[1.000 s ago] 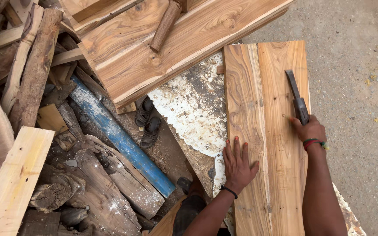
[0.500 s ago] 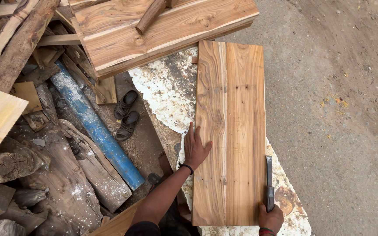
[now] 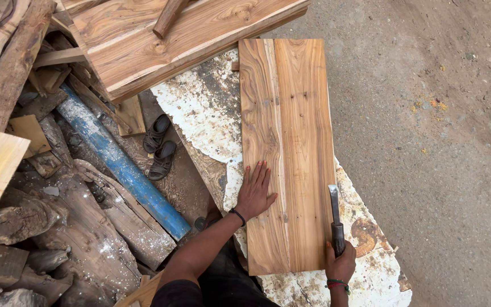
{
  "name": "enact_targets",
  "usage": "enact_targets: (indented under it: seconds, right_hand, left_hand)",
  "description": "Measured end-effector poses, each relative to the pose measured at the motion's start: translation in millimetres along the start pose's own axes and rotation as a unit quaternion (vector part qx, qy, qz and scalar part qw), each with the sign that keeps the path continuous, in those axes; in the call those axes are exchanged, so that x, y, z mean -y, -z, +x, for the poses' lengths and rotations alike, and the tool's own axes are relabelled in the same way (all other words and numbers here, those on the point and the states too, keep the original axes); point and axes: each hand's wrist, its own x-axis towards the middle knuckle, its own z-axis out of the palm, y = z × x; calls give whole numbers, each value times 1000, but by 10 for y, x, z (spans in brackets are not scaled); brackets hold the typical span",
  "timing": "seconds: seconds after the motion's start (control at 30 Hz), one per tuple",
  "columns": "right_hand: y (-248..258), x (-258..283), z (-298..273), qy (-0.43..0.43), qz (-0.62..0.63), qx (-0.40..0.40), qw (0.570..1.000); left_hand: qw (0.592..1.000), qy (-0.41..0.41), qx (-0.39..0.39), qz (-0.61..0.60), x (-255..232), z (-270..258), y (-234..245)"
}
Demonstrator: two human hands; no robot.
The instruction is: The person uses a chisel and a wooden mallet to carve a rectangular recess into a wooden plank. They repeatedly strike the chisel to remove wood chips and shape the surface, occasionally adjusting the tool's position to refine the edges of the cut.
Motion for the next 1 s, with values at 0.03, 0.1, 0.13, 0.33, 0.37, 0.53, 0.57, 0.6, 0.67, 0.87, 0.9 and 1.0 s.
enact_targets:
  seconds: [0.03,0.1,0.13,0.33,0.37,0.53,0.57,0.6,0.67,0.87,0.9,1.0]
  right_hand:
    - [-93,94,32,37,-6,-29,999]
    - [-198,233,201,62,-30,-76,995]
    - [-208,305,208,47,-45,-83,994]
    - [-322,676,433,-101,-106,-97,984]
    - [-348,741,445,-124,-129,-99,979]
    - [-430,925,486,-180,-180,-135,958]
    - [-438,947,475,-196,-191,-132,953]
    - [-451,966,488,-198,-187,-132,953]
    - [-425,1008,528,-199,-178,-136,954]
    - [-370,1107,583,-265,-186,-122,939]
    - [-407,1135,559,-283,-174,-126,935]
    - [-480,1037,669,-301,-154,-147,930]
  left_hand:
    - [999,-29,25,-18,25,17,7]
    - [992,-90,66,-53,111,201,25]
    - [988,-120,76,-54,192,338,37]
    - [954,-273,116,-56,504,1418,31]
    - [947,-295,116,-45,589,1719,37]
    - [951,-273,143,9,1401,3231,136]
    - [963,-218,151,43,1673,3496,169]
    - [981,-149,122,-2,1974,3749,214]
    - [995,-66,74,-29,2574,4169,367]
    - [998,-42,48,26,2251,4046,467]
    - [996,-37,62,48,2040,4006,468]
    - [991,-24,124,45,1345,3900,346]
